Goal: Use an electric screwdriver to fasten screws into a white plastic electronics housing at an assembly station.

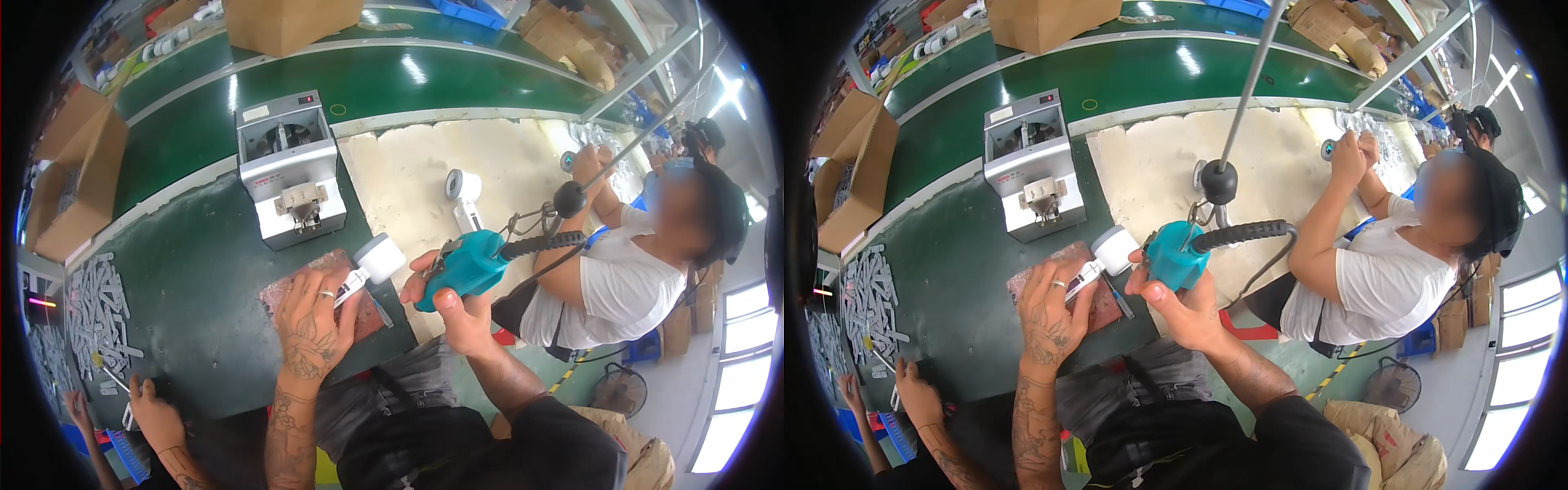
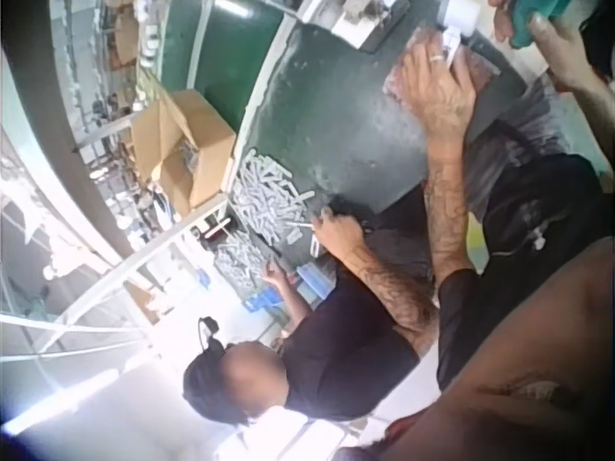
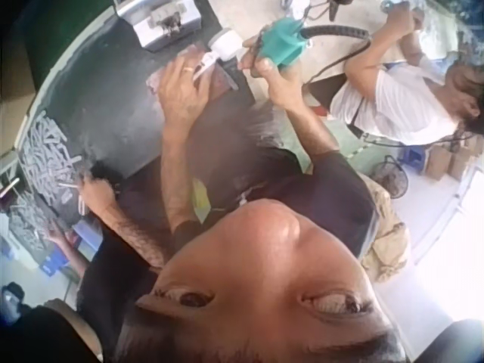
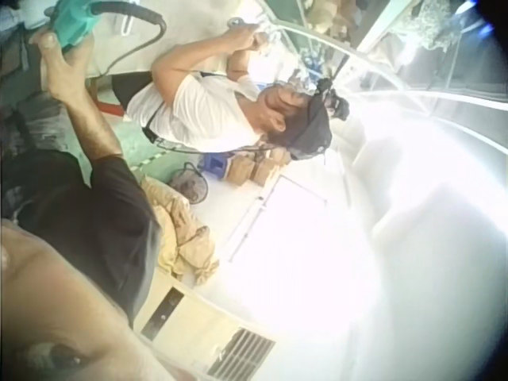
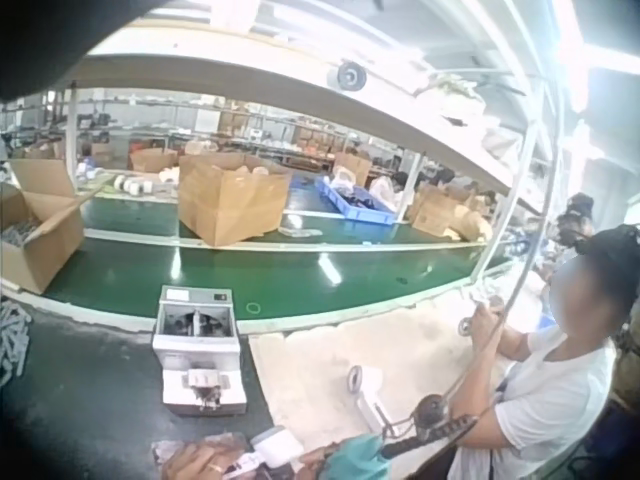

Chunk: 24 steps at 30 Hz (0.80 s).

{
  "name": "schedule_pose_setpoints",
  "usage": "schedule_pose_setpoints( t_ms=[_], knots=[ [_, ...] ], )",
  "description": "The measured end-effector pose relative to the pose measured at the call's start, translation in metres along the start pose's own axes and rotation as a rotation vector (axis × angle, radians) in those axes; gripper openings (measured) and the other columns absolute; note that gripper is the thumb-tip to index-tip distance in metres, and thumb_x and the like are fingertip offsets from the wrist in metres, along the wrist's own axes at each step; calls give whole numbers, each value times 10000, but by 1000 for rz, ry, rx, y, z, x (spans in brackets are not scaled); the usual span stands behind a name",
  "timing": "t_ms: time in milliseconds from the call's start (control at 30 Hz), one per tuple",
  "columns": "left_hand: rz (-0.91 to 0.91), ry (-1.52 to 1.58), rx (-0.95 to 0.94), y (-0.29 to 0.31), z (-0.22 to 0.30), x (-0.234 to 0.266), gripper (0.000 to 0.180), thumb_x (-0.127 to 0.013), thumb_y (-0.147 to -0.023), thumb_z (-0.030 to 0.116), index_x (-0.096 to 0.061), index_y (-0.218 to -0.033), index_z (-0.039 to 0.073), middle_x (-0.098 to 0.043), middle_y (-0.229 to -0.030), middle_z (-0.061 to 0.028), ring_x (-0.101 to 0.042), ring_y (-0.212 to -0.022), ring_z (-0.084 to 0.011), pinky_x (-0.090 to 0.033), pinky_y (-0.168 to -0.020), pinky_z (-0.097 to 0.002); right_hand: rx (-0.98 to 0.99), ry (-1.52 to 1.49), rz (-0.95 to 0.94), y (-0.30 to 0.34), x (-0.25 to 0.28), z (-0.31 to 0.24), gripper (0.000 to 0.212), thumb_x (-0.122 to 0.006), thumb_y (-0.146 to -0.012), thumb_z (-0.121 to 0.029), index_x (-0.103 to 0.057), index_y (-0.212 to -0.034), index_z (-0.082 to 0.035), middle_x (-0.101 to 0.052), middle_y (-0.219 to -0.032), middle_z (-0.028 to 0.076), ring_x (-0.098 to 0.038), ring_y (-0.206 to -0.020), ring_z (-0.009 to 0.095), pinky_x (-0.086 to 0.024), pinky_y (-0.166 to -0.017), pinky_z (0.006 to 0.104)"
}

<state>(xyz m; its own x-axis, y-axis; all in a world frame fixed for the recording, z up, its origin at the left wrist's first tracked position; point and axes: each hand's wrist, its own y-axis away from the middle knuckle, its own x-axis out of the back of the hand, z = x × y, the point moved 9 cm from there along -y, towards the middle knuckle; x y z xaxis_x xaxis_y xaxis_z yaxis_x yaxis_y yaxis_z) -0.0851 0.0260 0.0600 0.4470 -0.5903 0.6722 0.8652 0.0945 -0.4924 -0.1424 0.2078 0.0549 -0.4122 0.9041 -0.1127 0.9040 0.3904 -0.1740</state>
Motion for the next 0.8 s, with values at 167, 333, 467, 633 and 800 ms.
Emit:
schedule_pose_setpoints(
  t_ms=[167,333,467,633,800],
  knots=[
    [-4,19,22,0,-2,-1,261,-780,-863,122,-706,-1097,34,-687,-1031,-109,-663,-937,-330,-538,-836,-433,-15,18,-16,-1,-3,-1,718,-691,-991,-561,-547,-1305,69,-672,-938,100,-703,-910,240,-525,-792,367],
    [-14,21,12,-1,-2,0,252,-787,-853,115,-709,-1076,26,-686,-1024,-112,-660,-928,-331,-537,-824,-437,-45,-10,-6,-2,-4,0,718,-703,-981,-566,-555,-1293,63,-675,-947,96,-702,-915,232,-521,-794,362],
    [-28,40,12,-1,-2,-2,250,-780,-863,122,-708,-1082,25,-685,-1028,-119,-656,-930,-343,-536,-827,-442,-50,-1,-12,-1,-2,1,717,-719,-968,-566,-561,-1283,58,-677,-949,95,-702,-915,228,-517,-791,359],
    [-38,36,23,0,-3,-3,246,-771,-881,143,-708,-1089,26,-686,-1046,-125,-652,-949,-354,-536,-832,-446,-42,1,-10,-3,-4,-1,700,-722,-967,-554,-564,-1278,54,-678,-949,93,-701,-921,225,-516,-792,357],
    [-39,55,58,4,-8,-4,261,-781,-886,162,-710,-1101,31,-691,-1072,-130,-655,-966,-357,-539,-843,-448,-41,-8,-18,-3,-5,0,679,-723,-974,-527,-564,-1296,49,-680,-951,94,-703,-934,224,-522,-793,356]
  ],
)
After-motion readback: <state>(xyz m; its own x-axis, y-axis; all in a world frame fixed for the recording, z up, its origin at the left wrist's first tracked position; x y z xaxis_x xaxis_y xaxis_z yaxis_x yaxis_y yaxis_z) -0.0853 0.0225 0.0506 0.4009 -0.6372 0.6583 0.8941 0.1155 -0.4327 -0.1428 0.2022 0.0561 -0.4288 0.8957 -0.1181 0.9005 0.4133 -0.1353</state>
